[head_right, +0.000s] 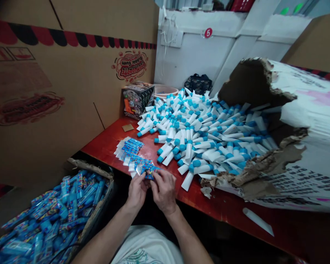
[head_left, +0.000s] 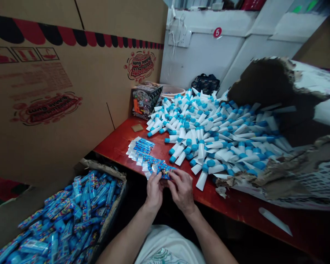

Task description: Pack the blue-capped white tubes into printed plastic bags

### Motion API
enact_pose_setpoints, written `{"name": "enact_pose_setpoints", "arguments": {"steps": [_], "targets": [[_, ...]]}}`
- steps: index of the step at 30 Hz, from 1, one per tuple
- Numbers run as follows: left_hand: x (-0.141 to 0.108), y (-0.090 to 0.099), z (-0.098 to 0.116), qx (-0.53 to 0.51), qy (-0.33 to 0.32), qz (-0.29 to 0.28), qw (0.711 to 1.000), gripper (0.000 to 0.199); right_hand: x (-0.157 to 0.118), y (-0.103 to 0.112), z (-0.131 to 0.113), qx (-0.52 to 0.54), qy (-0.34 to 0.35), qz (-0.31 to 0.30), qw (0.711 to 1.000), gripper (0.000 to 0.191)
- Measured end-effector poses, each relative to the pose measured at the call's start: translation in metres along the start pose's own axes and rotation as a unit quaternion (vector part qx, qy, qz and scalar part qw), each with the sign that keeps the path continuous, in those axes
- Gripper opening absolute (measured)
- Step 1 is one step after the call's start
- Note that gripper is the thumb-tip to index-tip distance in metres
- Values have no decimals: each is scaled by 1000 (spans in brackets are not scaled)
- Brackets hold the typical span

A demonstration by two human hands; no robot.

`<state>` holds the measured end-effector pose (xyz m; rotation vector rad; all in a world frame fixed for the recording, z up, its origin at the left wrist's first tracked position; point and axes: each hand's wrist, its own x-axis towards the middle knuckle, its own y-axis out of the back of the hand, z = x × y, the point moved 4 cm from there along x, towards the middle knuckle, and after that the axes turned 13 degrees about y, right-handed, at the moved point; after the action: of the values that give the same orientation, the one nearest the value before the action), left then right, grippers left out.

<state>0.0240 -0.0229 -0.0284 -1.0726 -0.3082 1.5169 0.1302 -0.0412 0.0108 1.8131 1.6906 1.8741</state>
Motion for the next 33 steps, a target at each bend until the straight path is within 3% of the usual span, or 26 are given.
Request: {"name": "enact_pose_setpoints", "arguments": {"steps": [3,6,8,10,13,16,20,26,30,33], "targets": [[3,1,3,30,13,-8,999,25,-2,2,22,35,-81,35,995,39],[5,0,6,55,9,-13,998,25,-2,-8,40,134,-159,-3,978,39],[6,-1,8,59,-3,-10,998,25,-1,-18,48,232,-225,-30,946,32],[8,0,10,66,-11,0,998,26,1,-25,52,336,-292,-29,895,31],[11,3,13,115,0,-7,993,29,6,-33,56,438,-348,-25,828,34],[14,8,15,189,10,-18,982,31,10,-40,57,458,-359,-47,812,31],[18,16,18,234,13,-2,972,31,9,-47,59,429,-356,-44,829,30],[13,22,35,172,-22,53,983,32,6,-33,70,309,-330,-7,892,25],[7,22,47,115,-22,54,992,31,12,-12,64,105,-215,-62,969,21],[4,18,45,99,-11,36,994,29,18,-6,48,46,-144,-78,985,31]]}}
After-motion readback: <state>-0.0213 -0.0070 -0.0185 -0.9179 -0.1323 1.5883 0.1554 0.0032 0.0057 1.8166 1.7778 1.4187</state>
